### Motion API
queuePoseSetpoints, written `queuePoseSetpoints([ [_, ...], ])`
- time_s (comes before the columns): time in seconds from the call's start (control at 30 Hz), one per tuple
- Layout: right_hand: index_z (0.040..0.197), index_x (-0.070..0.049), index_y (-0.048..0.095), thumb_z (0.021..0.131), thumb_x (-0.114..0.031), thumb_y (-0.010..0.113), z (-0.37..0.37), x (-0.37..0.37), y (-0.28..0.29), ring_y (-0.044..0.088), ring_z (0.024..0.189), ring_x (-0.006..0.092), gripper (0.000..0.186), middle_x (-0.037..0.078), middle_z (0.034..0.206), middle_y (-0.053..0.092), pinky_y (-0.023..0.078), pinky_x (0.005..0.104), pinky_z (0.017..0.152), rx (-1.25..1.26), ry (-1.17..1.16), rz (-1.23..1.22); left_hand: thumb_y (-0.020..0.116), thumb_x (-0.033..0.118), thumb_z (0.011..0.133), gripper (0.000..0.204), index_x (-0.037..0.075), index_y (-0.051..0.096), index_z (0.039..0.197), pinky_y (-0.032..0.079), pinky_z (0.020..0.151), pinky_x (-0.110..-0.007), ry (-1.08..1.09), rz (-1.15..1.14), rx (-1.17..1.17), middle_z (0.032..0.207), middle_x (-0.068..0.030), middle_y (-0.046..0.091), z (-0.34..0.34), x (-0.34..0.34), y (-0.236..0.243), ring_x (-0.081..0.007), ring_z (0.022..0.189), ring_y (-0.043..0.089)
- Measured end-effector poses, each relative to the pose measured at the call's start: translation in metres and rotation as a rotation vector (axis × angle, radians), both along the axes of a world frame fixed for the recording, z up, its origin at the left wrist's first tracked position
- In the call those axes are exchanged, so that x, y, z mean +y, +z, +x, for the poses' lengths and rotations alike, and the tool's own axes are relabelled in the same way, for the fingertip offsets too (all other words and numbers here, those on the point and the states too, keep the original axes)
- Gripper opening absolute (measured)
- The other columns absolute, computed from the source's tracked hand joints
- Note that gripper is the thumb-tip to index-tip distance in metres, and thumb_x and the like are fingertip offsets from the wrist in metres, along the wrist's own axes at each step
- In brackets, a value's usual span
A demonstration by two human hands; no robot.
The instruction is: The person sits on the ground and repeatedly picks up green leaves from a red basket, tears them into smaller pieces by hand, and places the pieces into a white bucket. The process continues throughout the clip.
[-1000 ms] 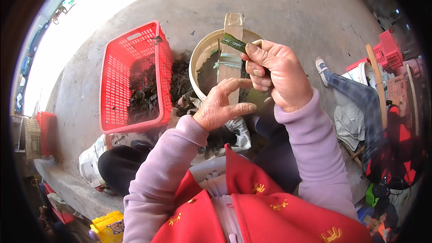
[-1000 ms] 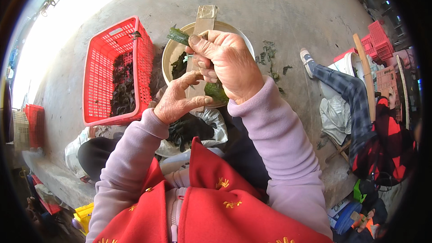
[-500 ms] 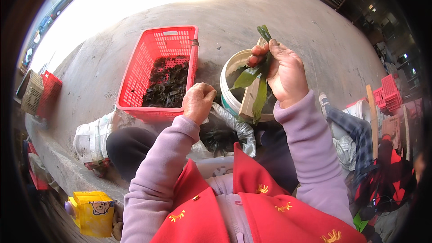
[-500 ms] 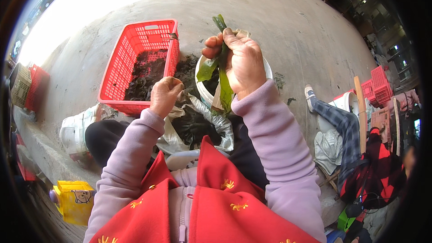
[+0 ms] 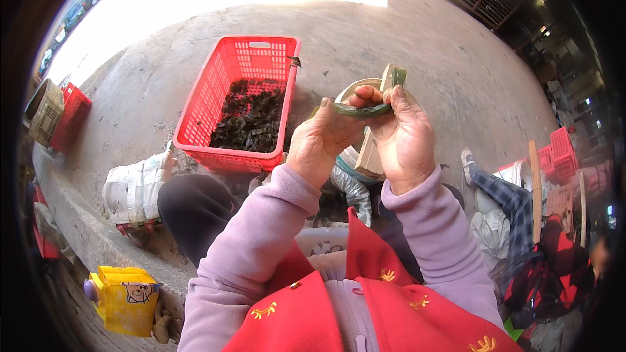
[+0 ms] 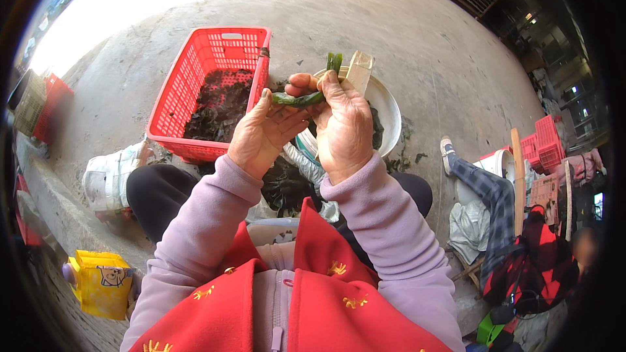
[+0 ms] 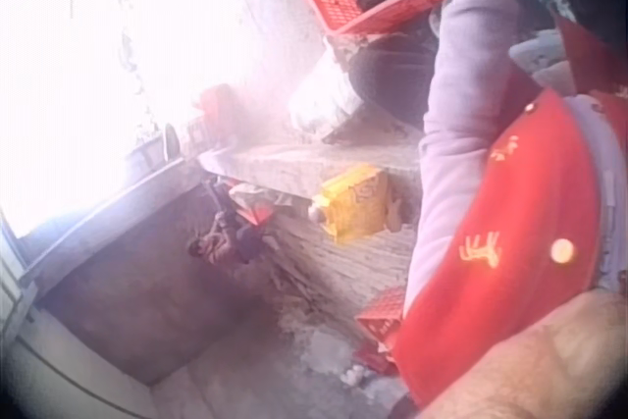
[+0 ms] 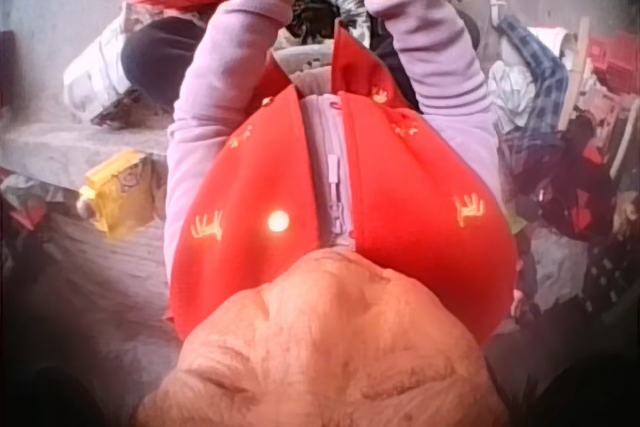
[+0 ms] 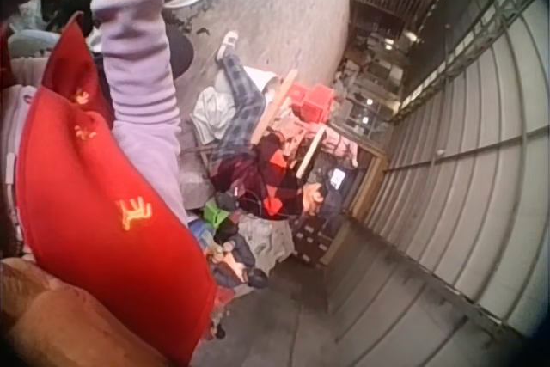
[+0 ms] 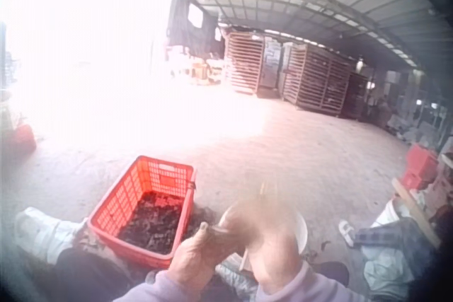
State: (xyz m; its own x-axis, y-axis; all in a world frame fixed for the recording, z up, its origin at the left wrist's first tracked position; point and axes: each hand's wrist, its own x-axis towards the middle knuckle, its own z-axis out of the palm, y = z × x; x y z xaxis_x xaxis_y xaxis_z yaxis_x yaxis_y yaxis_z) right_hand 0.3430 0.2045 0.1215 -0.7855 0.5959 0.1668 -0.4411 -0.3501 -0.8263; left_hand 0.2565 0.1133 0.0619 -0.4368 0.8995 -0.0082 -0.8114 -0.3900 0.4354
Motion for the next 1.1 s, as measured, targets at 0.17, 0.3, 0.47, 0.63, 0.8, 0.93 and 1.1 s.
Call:
queuePoseSetpoints([
  [0.17, 0.098, -0.001, 0.056, 0.092, -0.024, 0.045, 0.017, 0.004, -0.058, 0.055, 0.097, 0.0246, 0.026, 0.012, 0.1, 0.061, 0.04, 0.0399, 0.089, -0.137, -0.046, -0.267, 0.046, 0.025, 0.093, 0.03, 0.0, 0.052, 0.109, 0.041, 0.094, -0.043, 0.153, -0.074, -0.017, 0.106, -0.0146, 0.059, -0.014, 0.0, -0.02, -0.0258, 0.101, 0.056],
  [0.3, 0.091, -0.007, 0.058, 0.091, -0.025, 0.049, 0.023, 0.013, -0.09, 0.054, 0.086, 0.019, 0.02, 0.005, 0.092, 0.06, 0.041, 0.0335, 0.077, -0.274, -0.025, -0.436, 0.047, 0.022, 0.092, 0.027, 0.0, 0.052, 0.107, 0.04, 0.094, -0.045, 0.129, -0.081, -0.034, 0.098, -0.013, 0.059, -0.014, -0.001, -0.034, -0.0278, 0.101, 0.055],
  [0.47, 0.088, -0.005, 0.063, 0.089, -0.022, 0.055, 0.031, 0.021, -0.092, 0.043, 0.052, 0.0059, 0.019, -0.004, 0.069, 0.055, 0.032, 0.0186, 0.047, -0.419, -0.159, -0.211, 0.051, 0.019, 0.09, 0.019, 0.001, 0.057, 0.093, 0.046, 0.07, -0.029, 0.016, -0.528, 0.19, 0.077, -0.0054, 0.058, -0.012, -0.005, -0.041, -0.0156, 0.073, 0.056],
  [0.63, 0.098, -0.002, 0.066, 0.085, -0.01, 0.06, 0.032, 0.023, -0.085, 0.045, 0.06, 0.0022, 0.016, 0.002, 0.084, 0.064, 0.036, 0.0163, 0.053, -0.275, -0.131, 0.349, 0.059, 0.008, 0.08, 0.009, 0.001, 0.06, 0.083, 0.036, 0.05, -0.019, -0.326, -0.596, 0.767, 0.063, 0.0025, 0.052, 0.003, 0.002, -0.024, -0.0043, 0.053, 0.044],
  [0.8, 0.091, -0.002, 0.068, 0.084, -0.011, 0.061, 0.031, 0.026, -0.09, 0.041, 0.044, 0.0024, 0.013, -0.001, 0.064, 0.06, 0.03, 0.0184, 0.04, -0.432, 0.08, 0.24, 0.058, 0.003, 0.074, 0.014, -0.002, 0.061, 0.087, 0.038, 0.049, -0.019, -0.31, -0.611, 1.01, 0.064, 0.0015, 0.054, 0.006, 0.005, -0.02, -0.0038, 0.056, 0.048],
  [0.93, 0.093, -0.001, 0.068, 0.083, -0.01, 0.062, 0.036, 0.03, -0.092, 0.052, 0.056, 0.0052, 0.015, 0.001, 0.07, 0.062, 0.041, 0.0196, 0.051, -0.523, 0.139, 0.223, 0.06, -0.001, 0.067, 0.024, -0.002, 0.06, 0.091, 0.044, 0.055, -0.022, 0.044, -0.588, 1.284, 0.066, -0.0013, 0.055, 0.008, 0.003, -0.029, -0.008, 0.062, 0.053],
  [1.1, 0.099, 0.001, 0.066, 0.079, -0.008, 0.067, 0.049, 0.052, -0.087, 0.057, 0.074, 0.0057, 0.022, 0.005, 0.083, 0.067, 0.046, 0.0192, 0.069, -0.467, 0.439, 0.165, 0.065, -0.005, 0.06, 0.049, 0.005, 0.058, 0.108, 0.047, 0.058, -0.028, 0.32, -0.346, 1.762, 0.078, -0.0088, 0.058, 0.013, 0.0, -0.026, -0.0186, 0.065, 0.058],
])
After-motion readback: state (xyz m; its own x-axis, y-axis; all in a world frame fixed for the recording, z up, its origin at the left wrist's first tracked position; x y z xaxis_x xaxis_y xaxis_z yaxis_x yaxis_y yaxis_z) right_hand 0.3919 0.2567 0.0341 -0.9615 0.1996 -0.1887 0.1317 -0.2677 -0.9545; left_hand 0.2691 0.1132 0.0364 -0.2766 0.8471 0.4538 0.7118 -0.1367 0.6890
